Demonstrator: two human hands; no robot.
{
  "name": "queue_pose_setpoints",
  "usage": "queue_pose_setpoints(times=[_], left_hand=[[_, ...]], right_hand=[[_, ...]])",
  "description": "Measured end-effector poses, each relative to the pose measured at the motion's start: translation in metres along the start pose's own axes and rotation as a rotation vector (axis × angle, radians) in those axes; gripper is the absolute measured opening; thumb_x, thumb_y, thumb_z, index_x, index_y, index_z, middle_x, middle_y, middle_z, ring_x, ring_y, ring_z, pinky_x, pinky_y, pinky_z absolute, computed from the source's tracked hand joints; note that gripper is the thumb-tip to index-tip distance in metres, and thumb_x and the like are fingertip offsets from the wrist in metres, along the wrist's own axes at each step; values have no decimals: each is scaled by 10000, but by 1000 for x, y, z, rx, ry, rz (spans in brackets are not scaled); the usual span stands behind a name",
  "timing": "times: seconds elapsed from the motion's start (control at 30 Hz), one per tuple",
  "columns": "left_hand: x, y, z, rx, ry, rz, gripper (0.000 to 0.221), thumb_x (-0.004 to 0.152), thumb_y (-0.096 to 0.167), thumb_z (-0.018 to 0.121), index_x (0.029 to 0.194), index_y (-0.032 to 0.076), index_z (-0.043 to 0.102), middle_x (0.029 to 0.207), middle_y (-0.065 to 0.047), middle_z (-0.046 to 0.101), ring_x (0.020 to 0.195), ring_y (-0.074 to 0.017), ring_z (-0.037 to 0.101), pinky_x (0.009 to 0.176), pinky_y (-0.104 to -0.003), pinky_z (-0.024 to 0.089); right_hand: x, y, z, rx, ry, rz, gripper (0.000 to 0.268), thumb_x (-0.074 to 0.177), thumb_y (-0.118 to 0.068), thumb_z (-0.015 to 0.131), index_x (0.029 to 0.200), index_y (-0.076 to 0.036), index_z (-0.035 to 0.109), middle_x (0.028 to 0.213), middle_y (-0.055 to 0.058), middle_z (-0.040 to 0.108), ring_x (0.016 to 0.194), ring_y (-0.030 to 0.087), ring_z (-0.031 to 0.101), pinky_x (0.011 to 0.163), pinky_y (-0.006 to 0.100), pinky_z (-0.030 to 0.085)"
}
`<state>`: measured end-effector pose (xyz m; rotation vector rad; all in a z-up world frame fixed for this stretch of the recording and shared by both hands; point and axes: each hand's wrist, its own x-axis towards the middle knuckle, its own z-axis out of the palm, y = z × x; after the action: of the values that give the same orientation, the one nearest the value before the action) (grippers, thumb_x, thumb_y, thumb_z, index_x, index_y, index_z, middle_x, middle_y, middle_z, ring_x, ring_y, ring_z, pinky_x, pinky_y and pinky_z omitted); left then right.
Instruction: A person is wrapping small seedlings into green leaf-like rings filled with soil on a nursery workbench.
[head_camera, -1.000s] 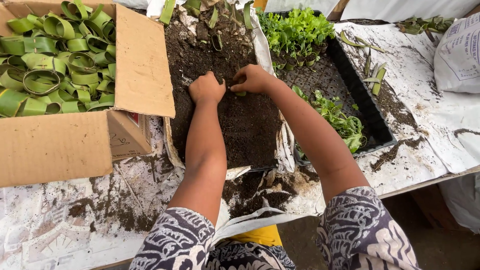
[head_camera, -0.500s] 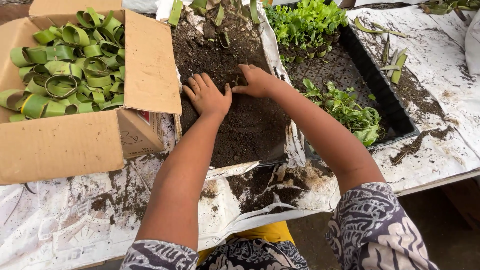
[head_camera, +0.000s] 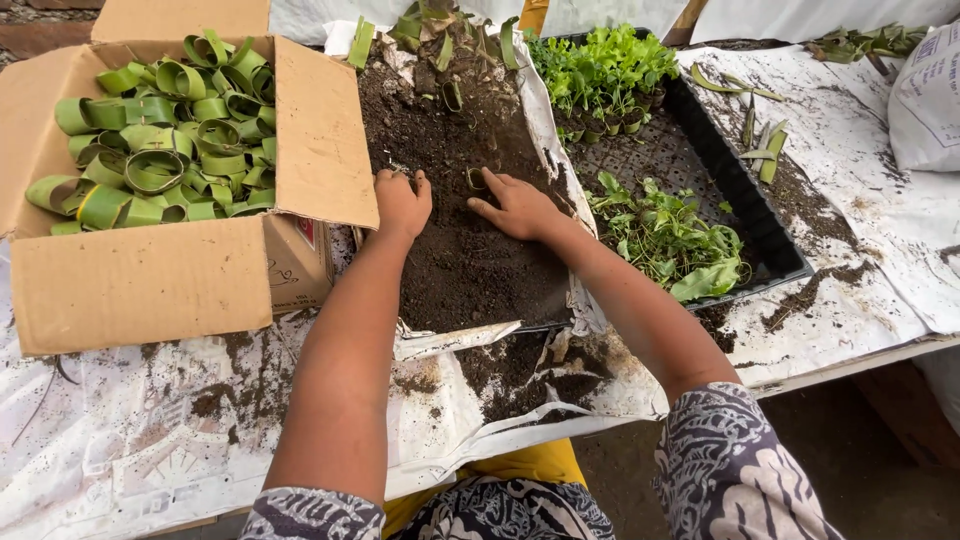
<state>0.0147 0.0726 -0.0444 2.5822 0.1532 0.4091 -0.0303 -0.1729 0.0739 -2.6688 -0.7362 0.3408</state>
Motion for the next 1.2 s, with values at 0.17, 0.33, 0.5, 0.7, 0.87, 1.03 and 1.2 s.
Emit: queue_pose_setpoints(times=[0.17, 0.33, 0.5, 0.7, 0.87, 1.03, 1.2], left_hand=[[0, 26, -35, -238, 31, -100, 509, 1041, 311, 519, 552, 172, 513, 451, 68, 457, 423, -128, 507, 443, -229, 419], [-29, 78, -97, -497, 8, -211, 390, 1091, 424, 441, 984, 136, 682, 798, 3, 663, 808, -209, 698, 651, -414, 562], [-32, 83, -103, -407, -334, -13, 435, 1105, 542, 516, 1364, 230, 673, 1351, 18, 576, 1346, -272, 547, 1083, -483, 502], [-37, 85, -117, -374, -393, 42, 531, 1099, 493, 572, 1485, 130, 539, 1439, -109, 480, 1427, -386, 467, 1152, -584, 435], [-36, 85, -107, -200, -403, 115, 566, 1060, 397, 631, 1535, 132, 475, 1500, -112, 478, 1464, -368, 436, 1186, -579, 371], [-30, 83, -106, -264, -326, 117, 561, 1064, 240, 647, 1538, 52, 413, 1423, -203, 562, 1419, -415, 494, 1161, -627, 405], [-12, 58, -68, -165, -257, 92, 517, 989, 293, 649, 1454, 118, 504, 1385, -104, 563, 1351, -339, 551, 1109, -533, 431]], right_hand=[[15, -4, 6, 56, -2, -18, 866, 1135, -661, 322, 1705, -28, 167, 1651, 260, 403, 1549, 443, 384, 1316, 581, 288], [37, 5, 17, 253, 58, -85, 682, 1203, -484, 204, 1695, -12, 186, 1642, 290, 407, 1540, 481, 380, 1301, 636, 302], [36, -5, 14, 360, -4, -102, 755, 1180, -537, 321, 1682, 7, 171, 1657, 302, 377, 1555, 489, 347, 1310, 659, 296], [-36, -63, -46, 178, -260, -36, 1429, 844, -864, 663, 1660, 49, -73, 1709, 371, 114, 1595, 562, 156, 1323, 728, 197], [-40, -51, -16, 41, -245, 30, 1590, 731, -938, 724, 1658, 57, -98, 1717, 361, 72, 1621, 530, 69, 1333, 689, 115], [12, -15, 18, 122, -64, 60, 1377, 863, -764, 772, 1671, 69, 31, 1673, 321, 287, 1607, 464, 234, 1337, 619, 233], [48, -1, 39, 172, 86, -38, 820, 857, 5, 643, 1624, -109, 377, 1518, 204, 478, 1403, 473, 545, 1155, 630, 527]])
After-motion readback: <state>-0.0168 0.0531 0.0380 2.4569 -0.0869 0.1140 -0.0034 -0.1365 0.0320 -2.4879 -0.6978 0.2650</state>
